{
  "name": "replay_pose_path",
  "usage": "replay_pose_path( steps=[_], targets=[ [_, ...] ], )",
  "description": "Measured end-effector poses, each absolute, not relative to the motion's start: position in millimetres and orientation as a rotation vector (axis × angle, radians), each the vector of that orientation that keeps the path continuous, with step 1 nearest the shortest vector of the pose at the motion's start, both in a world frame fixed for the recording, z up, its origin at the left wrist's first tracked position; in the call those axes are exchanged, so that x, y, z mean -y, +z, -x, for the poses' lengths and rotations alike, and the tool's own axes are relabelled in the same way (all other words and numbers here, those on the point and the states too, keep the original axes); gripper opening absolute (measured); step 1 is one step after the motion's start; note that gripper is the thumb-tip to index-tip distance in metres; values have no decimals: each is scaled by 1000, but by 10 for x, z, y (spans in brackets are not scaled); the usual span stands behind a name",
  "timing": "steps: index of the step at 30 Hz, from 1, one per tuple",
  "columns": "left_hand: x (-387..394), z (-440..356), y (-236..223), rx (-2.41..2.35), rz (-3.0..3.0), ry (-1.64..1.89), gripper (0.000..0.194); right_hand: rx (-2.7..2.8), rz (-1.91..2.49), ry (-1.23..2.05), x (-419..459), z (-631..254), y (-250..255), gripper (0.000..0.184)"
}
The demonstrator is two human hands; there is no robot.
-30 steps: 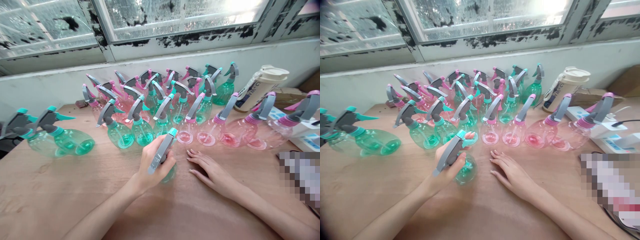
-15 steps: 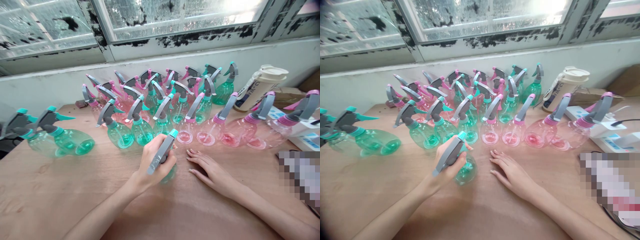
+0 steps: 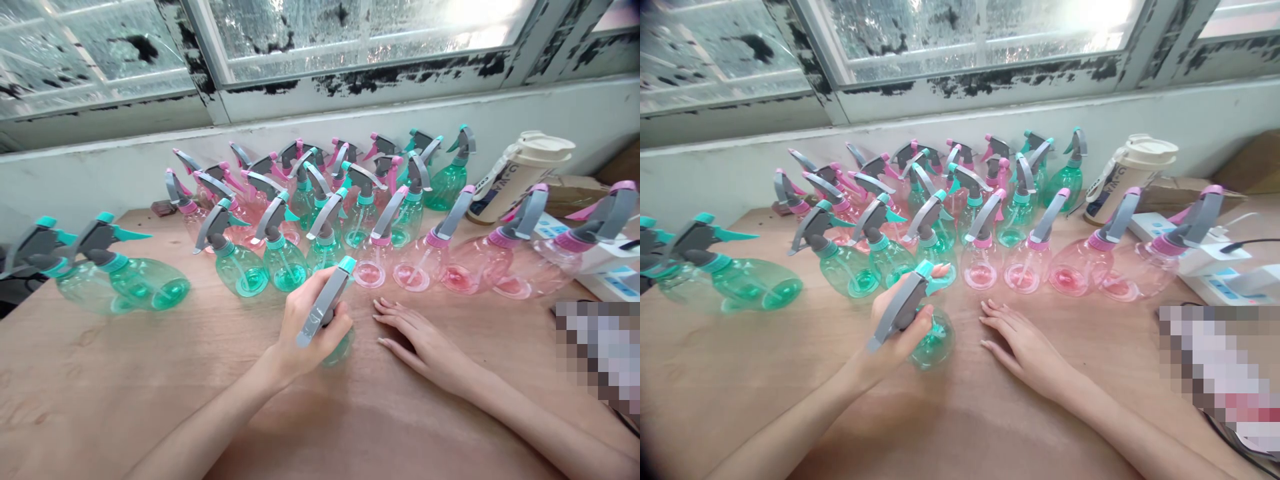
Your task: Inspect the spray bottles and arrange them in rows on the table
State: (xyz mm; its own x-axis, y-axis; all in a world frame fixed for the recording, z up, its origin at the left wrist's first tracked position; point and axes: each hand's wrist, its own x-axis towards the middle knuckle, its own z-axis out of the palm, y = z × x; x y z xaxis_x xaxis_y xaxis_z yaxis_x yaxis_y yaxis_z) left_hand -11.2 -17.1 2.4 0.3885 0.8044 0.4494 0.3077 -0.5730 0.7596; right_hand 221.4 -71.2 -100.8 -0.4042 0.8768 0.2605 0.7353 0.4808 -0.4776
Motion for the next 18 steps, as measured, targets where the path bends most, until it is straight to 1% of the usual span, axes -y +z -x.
replay_pose_path(
  steps=[8, 18],
  targets=[
    [160, 126, -7, -903, -2111, 1147, 34, 2245, 1328, 397, 718, -2215, -1010, 36],
    [163, 125, 19, -919, -2119, 1130, 29, 2231, 1328, 406, 715, -2206, -997, 36]
  ],
)
